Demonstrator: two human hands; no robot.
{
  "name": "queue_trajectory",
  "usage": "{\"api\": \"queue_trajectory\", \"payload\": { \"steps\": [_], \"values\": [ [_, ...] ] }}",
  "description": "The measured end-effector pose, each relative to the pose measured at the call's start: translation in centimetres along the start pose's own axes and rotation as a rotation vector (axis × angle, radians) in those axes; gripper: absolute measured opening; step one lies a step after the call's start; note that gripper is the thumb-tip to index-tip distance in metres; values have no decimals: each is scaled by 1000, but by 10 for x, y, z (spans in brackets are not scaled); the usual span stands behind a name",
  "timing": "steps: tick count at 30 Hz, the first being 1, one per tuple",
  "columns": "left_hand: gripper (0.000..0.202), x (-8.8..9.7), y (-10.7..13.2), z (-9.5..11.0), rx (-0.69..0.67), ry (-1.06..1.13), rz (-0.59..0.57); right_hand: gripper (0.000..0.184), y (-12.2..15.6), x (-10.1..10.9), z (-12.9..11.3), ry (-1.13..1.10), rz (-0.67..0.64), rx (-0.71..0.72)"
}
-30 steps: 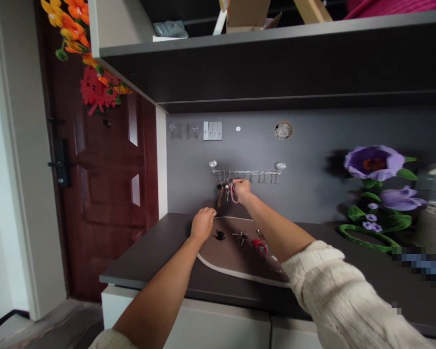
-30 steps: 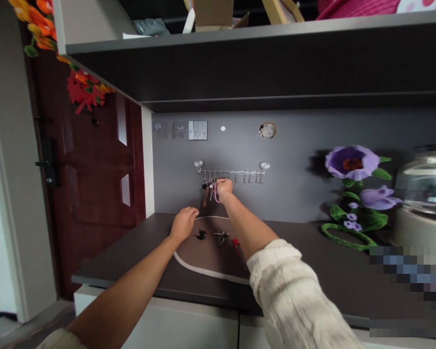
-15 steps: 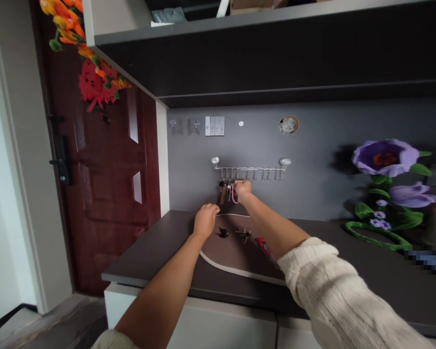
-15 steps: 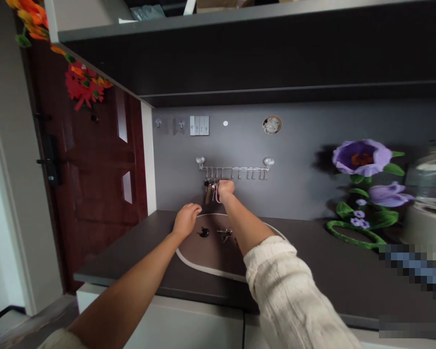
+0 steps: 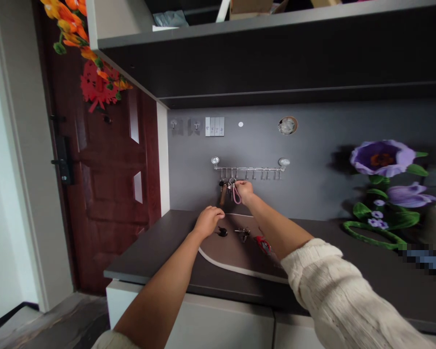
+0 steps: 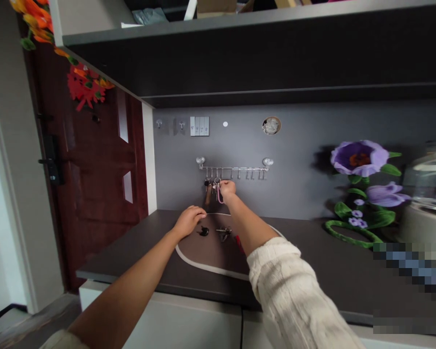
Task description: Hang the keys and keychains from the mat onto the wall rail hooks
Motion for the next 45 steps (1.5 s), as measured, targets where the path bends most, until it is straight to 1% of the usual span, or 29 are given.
{"api": "queue_trajectory", "payload": {
  "steps": [4,9,12,15,18,23,25,28,33,37,41,45],
  "values": [
    [20,2,2,2,-23,33,-71,11,12,6,-7,-25,-28,-41],
    [21,1,4,2,-71,73,-191,10,27,18,-12,-38,-10,-82],
    [22,-1,5,3,-109,80,-252,10,40,28,-11,-53,-6,-114],
    [22,-5,6,4,-141,64,-316,9,55,38,-8,-75,-28,-124],
    [21,-8,6,3,-156,30,-344,9,71,48,-4,-84,-59,-118],
    [18,-11,6,2,-187,17,-339,12,91,58,5,-49,-97,-93],
    [16,-11,5,1,-191,10,-338,14,96,59,8,-18,-111,-61],
    [15,-10,4,1,-184,-12,-336,13,101,58,11,83,-165,3],
    [13,-4,3,3,-141,-30,-296,7,105,56,13,342,-266,114],
    [13,2,3,3,-76,-5,-231,8,107,55,11,505,-312,153],
    [14,5,3,2,-30,38,-176,9,109,52,7,559,-347,200],
    [17,6,3,2,32,91,-154,8,114,49,3,564,-391,256]
  ]
}}
Point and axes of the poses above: each hand's wrist, its own y-axis away from the middle knuckle, its own x-axis out of the back of the hand, z = x × y, the point moved 3 cm from there along -y, towards the middle knuckle, and after that the axes turned 7 degrees about x, right-handed, at the moved point
